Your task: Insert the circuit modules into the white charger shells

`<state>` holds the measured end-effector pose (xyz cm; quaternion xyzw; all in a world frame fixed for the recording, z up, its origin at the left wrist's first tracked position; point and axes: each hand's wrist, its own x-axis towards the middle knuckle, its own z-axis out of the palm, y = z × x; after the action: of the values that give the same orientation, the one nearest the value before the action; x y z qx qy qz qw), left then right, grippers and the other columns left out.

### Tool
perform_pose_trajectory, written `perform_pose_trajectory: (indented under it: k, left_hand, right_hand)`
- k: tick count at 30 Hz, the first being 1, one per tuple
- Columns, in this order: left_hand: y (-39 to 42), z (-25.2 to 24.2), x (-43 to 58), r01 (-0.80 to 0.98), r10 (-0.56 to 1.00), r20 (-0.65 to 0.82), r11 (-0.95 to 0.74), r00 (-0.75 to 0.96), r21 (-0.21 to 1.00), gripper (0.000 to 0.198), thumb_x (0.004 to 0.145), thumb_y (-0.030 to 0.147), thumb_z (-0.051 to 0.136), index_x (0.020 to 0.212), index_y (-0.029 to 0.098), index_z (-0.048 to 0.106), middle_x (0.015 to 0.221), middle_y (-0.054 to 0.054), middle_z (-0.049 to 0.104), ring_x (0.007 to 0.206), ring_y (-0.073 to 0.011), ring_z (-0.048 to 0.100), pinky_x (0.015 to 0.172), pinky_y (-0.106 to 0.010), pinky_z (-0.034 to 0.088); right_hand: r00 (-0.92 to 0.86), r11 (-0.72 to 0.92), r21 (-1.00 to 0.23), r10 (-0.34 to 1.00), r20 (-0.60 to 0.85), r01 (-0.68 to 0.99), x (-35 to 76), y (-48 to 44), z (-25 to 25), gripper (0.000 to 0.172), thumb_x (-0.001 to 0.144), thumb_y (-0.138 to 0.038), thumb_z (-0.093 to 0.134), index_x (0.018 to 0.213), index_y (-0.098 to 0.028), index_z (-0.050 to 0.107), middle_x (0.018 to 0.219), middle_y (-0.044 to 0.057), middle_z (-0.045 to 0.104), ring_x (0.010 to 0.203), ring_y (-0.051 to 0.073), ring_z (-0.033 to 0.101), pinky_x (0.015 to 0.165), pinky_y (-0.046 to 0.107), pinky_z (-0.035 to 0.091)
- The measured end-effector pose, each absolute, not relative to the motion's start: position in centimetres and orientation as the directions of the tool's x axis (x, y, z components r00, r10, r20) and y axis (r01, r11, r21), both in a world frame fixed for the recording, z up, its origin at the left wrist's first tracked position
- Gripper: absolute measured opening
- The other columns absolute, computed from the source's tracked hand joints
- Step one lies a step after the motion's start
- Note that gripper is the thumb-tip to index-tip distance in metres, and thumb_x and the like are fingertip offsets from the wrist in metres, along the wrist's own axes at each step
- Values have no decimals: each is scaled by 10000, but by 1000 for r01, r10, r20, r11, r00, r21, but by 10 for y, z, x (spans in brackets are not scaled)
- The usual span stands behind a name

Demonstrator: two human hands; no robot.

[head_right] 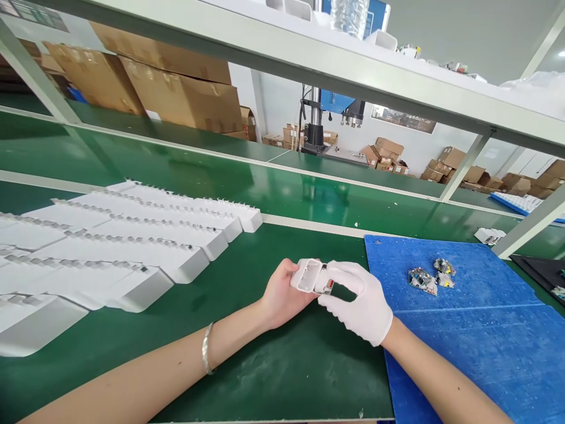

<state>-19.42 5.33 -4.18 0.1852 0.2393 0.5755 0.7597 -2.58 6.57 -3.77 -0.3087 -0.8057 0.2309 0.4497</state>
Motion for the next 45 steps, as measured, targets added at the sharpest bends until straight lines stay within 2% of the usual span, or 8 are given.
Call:
perform_pose_trajectory:
  k: [6, 11, 24, 32, 36, 38, 42, 45]
  left_hand:
    - [54, -45, -199, -788, 981, -125, 195, 150, 583, 258, 597, 258, 468, 813, 163, 571, 795, -74, 619, 721, -230, 577, 593, -328, 472]
    - [54, -47, -199, -774, 980, -122, 201, 160, 600, 276, 568, 272, 489, 816, 168, 547, 752, -51, 578, 670, -207, 549, 551, -303, 451]
    - [47, -45, -193, -722, 964, -148, 265, 223, 640, 226, 648, 314, 520, 809, 163, 570, 749, -55, 590, 661, -198, 556, 538, -291, 455]
    - [50, -41, -195, -780, 930, -194, 368, 313, 507, 281, 779, 424, 518, 805, 154, 592, 737, -55, 593, 642, -174, 575, 595, -282, 464]
    - [54, -40, -195, -777, 924, -304, 363, 230, 515, 318, 827, 449, 504, 802, 146, 598, 719, -56, 607, 639, -177, 595, 621, -305, 495]
    - [56, -40, -195, -787, 924, -352, 325, 148, 524, 289, 838, 412, 508, 777, 143, 594, 724, -60, 617, 653, -179, 607, 645, -315, 510]
    - [59, -40, -195, -785, 927, -370, 274, 61, 556, 217, 834, 334, 537, 742, 143, 587, 715, -54, 624, 681, -181, 625, 667, -321, 531]
    - [59, -41, -195, -764, 920, -385, 305, 80, 569, 207, 828, 323, 549, 746, 139, 594, 722, -58, 629, 674, -178, 628, 656, -318, 541]
  right_hand:
    - [-342, 155, -985, 924, 172, -78, -37, 63, -40, 649, 666, -418, 765, 1266, -334, 535, 1464, 48, 367, 1269, 281, 441, 985, 465, 432]
    - [-542, -160, -968, 840, -31, -191, -41, 65, -40, 691, 662, -460, 768, 1280, -260, 534, 1337, 87, 523, 1082, 250, 563, 911, 430, 459]
    - [-336, 160, -984, 925, 179, -84, -50, 60, -45, 403, 654, -502, 745, 946, -227, 711, 995, 41, 674, 914, 213, 617, 763, 326, 544]
    - [-493, 204, -976, 842, 217, -82, -32, 75, -43, 470, 900, -530, 397, 1171, -200, 593, 1112, 107, 657, 845, 198, 661, 760, 390, 549]
    - [-312, 453, -651, 891, 329, 608, 3, 105, -17, 315, 841, -418, 514, 984, -192, 680, 1083, 95, 661, 1004, 216, 614, 884, 354, 483]
    - [-136, 150, -309, 988, 67, 939, 35, 127, 0, 343, 853, -417, 479, 1060, -216, 665, 994, 86, 691, 958, 203, 633, 872, 330, 467]
    - [8, -37, -123, 973, -230, 992, 94, 155, 17, 484, 548, -356, 779, 981, -154, 699, 631, 47, 682, 581, 204, 640, 595, 299, 482]
    - [8, -30, -69, 952, -306, 997, 106, 158, 14, 311, 432, -239, 805, 722, -178, 709, 516, -2, 632, 500, 185, 603, 525, 265, 435]
